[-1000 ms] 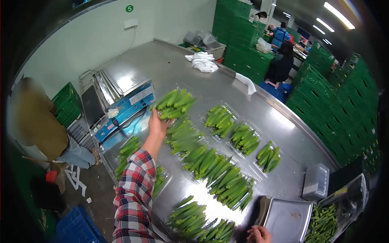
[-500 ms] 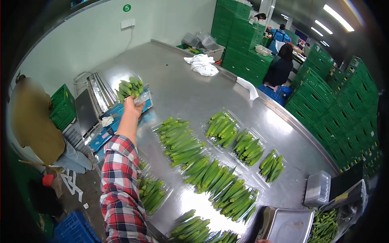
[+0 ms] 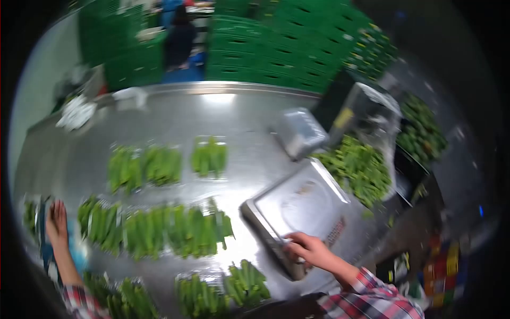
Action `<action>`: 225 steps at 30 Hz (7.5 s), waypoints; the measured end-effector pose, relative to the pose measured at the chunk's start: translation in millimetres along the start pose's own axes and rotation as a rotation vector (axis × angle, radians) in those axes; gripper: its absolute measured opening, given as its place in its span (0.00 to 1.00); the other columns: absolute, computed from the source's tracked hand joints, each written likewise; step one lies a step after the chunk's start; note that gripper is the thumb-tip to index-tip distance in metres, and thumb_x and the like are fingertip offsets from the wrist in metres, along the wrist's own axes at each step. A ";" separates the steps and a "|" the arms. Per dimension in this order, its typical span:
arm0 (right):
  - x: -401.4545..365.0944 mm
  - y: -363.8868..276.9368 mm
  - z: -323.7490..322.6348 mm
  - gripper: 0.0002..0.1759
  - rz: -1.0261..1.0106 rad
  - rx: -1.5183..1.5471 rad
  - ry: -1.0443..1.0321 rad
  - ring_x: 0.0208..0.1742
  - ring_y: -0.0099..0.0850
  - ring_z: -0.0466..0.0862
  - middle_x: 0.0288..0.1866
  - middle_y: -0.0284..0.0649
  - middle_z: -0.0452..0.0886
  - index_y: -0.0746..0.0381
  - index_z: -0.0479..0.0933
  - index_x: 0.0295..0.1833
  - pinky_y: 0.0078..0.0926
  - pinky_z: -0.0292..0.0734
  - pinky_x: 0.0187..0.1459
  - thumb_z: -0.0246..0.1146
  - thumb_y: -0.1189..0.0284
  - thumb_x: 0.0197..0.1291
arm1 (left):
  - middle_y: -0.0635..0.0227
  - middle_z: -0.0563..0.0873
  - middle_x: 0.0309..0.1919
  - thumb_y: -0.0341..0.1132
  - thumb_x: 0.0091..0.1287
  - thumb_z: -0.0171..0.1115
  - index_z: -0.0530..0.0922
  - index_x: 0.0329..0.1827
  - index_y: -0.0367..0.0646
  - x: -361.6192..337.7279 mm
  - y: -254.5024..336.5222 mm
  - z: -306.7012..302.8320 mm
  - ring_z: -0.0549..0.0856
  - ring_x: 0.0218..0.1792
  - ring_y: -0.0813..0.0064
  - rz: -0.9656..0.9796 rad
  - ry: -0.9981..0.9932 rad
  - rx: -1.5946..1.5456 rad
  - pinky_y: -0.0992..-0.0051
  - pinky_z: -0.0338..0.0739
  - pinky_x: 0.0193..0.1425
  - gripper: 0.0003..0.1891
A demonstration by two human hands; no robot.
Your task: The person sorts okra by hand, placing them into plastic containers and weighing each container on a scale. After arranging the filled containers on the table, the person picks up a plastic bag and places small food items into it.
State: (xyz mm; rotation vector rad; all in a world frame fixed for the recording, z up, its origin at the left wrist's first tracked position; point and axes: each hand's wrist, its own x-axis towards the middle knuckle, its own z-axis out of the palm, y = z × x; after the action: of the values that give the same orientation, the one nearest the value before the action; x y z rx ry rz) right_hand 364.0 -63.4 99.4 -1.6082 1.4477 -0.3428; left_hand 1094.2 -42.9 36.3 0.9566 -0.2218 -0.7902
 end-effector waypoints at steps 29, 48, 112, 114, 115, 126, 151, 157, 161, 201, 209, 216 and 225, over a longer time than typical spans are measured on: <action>298.3 136.5 -266.1 0.05 -0.969 -0.783 0.427 0.41 0.39 0.76 0.34 0.42 0.74 0.57 0.73 0.30 0.35 0.69 0.42 0.60 0.70 0.44 | 0.58 0.78 0.44 0.41 0.63 0.58 0.70 0.49 0.38 -645.0 -310.9 287.7 0.77 0.44 0.64 -0.630 0.066 0.449 0.63 0.71 0.51 0.17; -122.4 302.3 -156.2 0.13 -0.529 -0.271 0.216 0.39 0.39 0.76 0.42 0.43 0.72 0.61 0.72 0.42 0.33 0.70 0.40 0.59 0.69 0.52 | 0.55 0.75 0.49 0.30 0.68 0.47 0.56 0.65 0.38 -654.2 -485.2 421.0 0.76 0.49 0.71 -0.539 -1.030 0.854 0.75 0.71 0.51 0.22; -5.2 524.3 -489.1 0.10 -0.393 -0.483 0.435 0.35 0.44 0.78 0.40 0.44 0.70 0.62 0.73 0.39 0.40 0.75 0.34 0.60 0.72 0.50 | 0.60 0.78 0.47 0.34 0.63 0.57 0.73 0.43 0.41 -816.3 -679.5 604.4 0.76 0.51 0.63 -1.158 -0.324 0.044 0.64 0.71 0.55 0.09; 1.1 531.8 -490.0 0.10 -0.440 -0.547 0.406 0.35 0.44 0.78 0.39 0.43 0.70 0.61 0.72 0.38 0.40 0.75 0.33 0.61 0.71 0.49 | 0.60 0.76 0.50 0.35 0.63 0.57 0.71 0.48 0.43 -816.4 -677.8 609.2 0.74 0.54 0.62 -1.119 -0.367 -0.030 0.62 0.70 0.57 0.12; -6.9 521.7 -495.2 0.11 -0.442 -0.540 0.387 0.34 0.43 0.78 0.38 0.43 0.70 0.61 0.72 0.38 0.39 0.75 0.33 0.62 0.70 0.49 | 0.59 0.76 0.52 0.36 0.64 0.57 0.71 0.50 0.43 -817.0 -678.3 611.6 0.74 0.55 0.62 -1.101 -0.386 -0.072 0.61 0.69 0.58 0.14; 15.7 512.8 -493.4 0.14 -0.282 -0.573 0.424 0.33 0.45 0.79 0.36 0.45 0.74 0.63 0.71 0.38 0.40 0.75 0.33 0.63 0.66 0.50 | 0.60 0.79 0.44 0.32 0.62 0.58 0.70 0.50 0.41 -803.6 -694.6 596.2 0.79 0.46 0.66 -1.117 -0.394 -0.215 0.55 0.72 0.56 0.14; -1.1 430.8 -463.8 0.14 -0.664 -0.244 -0.001 0.42 0.46 0.76 0.41 0.48 0.74 0.63 0.75 0.43 0.39 0.72 0.47 0.61 0.72 0.48 | 0.61 0.74 0.53 0.42 0.42 0.71 0.72 0.53 0.46 -758.2 -553.5 494.4 0.72 0.55 0.58 0.248 -1.383 1.797 0.58 0.64 0.61 0.31; -38.6 407.1 -349.3 0.11 -0.672 -0.161 -0.306 0.35 0.43 0.77 0.36 0.45 0.71 0.63 0.74 0.40 0.38 0.74 0.38 0.60 0.71 0.50 | 0.57 0.67 0.59 0.47 0.41 0.71 0.68 0.60 0.48 -778.5 -532.9 482.3 0.65 0.61 0.55 0.422 -1.099 1.519 0.53 0.54 0.66 0.39; -27.7 397.7 -326.5 0.14 -0.829 -0.235 -0.343 0.38 0.43 0.77 0.39 0.45 0.75 0.66 0.74 0.43 0.38 0.72 0.41 0.61 0.71 0.50 | 0.57 0.65 0.61 0.50 0.40 0.71 0.65 0.62 0.45 -782.1 -542.7 480.1 0.62 0.64 0.55 0.426 -1.068 1.688 0.49 0.50 0.67 0.43; 60.2 377.0 -453.7 0.17 -0.473 -0.434 0.339 0.43 0.46 0.77 0.42 0.51 0.75 0.66 0.67 0.46 0.35 0.72 0.44 0.60 0.76 0.49 | 0.60 0.79 0.40 0.32 0.59 0.60 0.71 0.49 0.36 -626.4 -633.7 569.9 0.79 0.40 0.68 -0.471 -0.683 0.810 0.72 0.75 0.46 0.17; 124.9 372.5 -411.4 0.13 -0.727 -0.629 0.290 0.40 0.42 0.74 0.34 0.43 0.71 0.63 0.76 0.37 0.32 0.71 0.41 0.62 0.80 0.41 | 0.61 0.78 0.41 0.28 0.62 0.56 0.69 0.50 0.37 -666.3 -612.1 552.8 0.79 0.44 0.69 -0.883 -0.517 -0.052 0.69 0.74 0.51 0.14; 44.1 344.9 -436.5 0.18 -0.307 0.127 0.151 0.41 0.31 0.79 0.38 0.42 0.80 0.64 0.76 0.46 0.25 0.72 0.44 0.62 0.64 0.54 | 0.66 0.78 0.43 0.31 0.63 0.57 0.70 0.51 0.38 -691.5 -615.1 581.8 0.77 0.47 0.73 -0.732 -0.486 -0.010 0.71 0.70 0.56 0.15; 15.4 414.4 -362.0 0.12 -0.289 -0.432 0.237 0.31 0.46 0.76 0.34 0.48 0.71 0.66 0.73 0.34 0.39 0.72 0.33 0.65 0.69 0.49 | 0.60 0.81 0.39 0.32 0.63 0.58 0.73 0.46 0.36 -708.3 -607.6 536.3 0.81 0.43 0.69 -0.888 -0.386 0.066 0.63 0.76 0.52 0.12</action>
State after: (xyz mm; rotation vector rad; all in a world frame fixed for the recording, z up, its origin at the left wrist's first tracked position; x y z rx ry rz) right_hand -157.3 -189.0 -25.1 -2.1986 1.5382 -0.4160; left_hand 21.0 -99.5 -23.8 0.9509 -0.1492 -1.7987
